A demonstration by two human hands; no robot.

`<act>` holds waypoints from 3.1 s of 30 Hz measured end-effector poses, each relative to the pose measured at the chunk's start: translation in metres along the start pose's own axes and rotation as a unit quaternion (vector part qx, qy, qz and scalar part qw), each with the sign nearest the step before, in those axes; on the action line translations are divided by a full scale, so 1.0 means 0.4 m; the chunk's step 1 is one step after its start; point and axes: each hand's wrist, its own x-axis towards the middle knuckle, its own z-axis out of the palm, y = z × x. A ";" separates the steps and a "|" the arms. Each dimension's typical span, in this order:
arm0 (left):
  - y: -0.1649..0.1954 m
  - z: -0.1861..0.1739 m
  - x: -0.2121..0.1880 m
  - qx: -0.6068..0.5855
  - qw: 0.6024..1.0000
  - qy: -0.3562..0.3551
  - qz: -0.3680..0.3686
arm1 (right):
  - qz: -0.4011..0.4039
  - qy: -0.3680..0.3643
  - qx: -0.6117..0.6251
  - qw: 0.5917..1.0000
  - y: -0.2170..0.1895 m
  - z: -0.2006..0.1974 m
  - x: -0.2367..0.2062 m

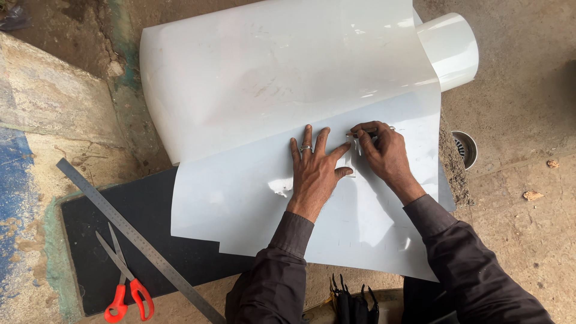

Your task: The person sits on a chair with a large white plastic sheet across their lap and marks measurement lines on it with a pencil, holding the sheet steady with one hand. They reposition the sheet, then place a long steel ruler across it and continue marking straight lines along the ruler edge.

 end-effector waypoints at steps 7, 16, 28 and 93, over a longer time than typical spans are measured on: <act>0.002 0.008 0.001 0.001 1.000 0.000 0.001 | 0.054 0.088 0.198 0.975 0.046 -0.044 -0.025; -0.006 0.010 0.004 -0.013 1.000 0.001 0.000 | 0.065 0.114 0.150 0.980 0.064 -0.047 -0.069; -0.014 0.005 0.002 -0.010 1.000 -0.007 -0.005 | 0.034 0.063 0.122 0.990 0.054 -0.026 -0.109; -0.012 -0.015 -0.002 0.004 1.000 -0.027 -0.001 | 0.042 0.129 0.239 0.961 0.087 -0.012 -0.104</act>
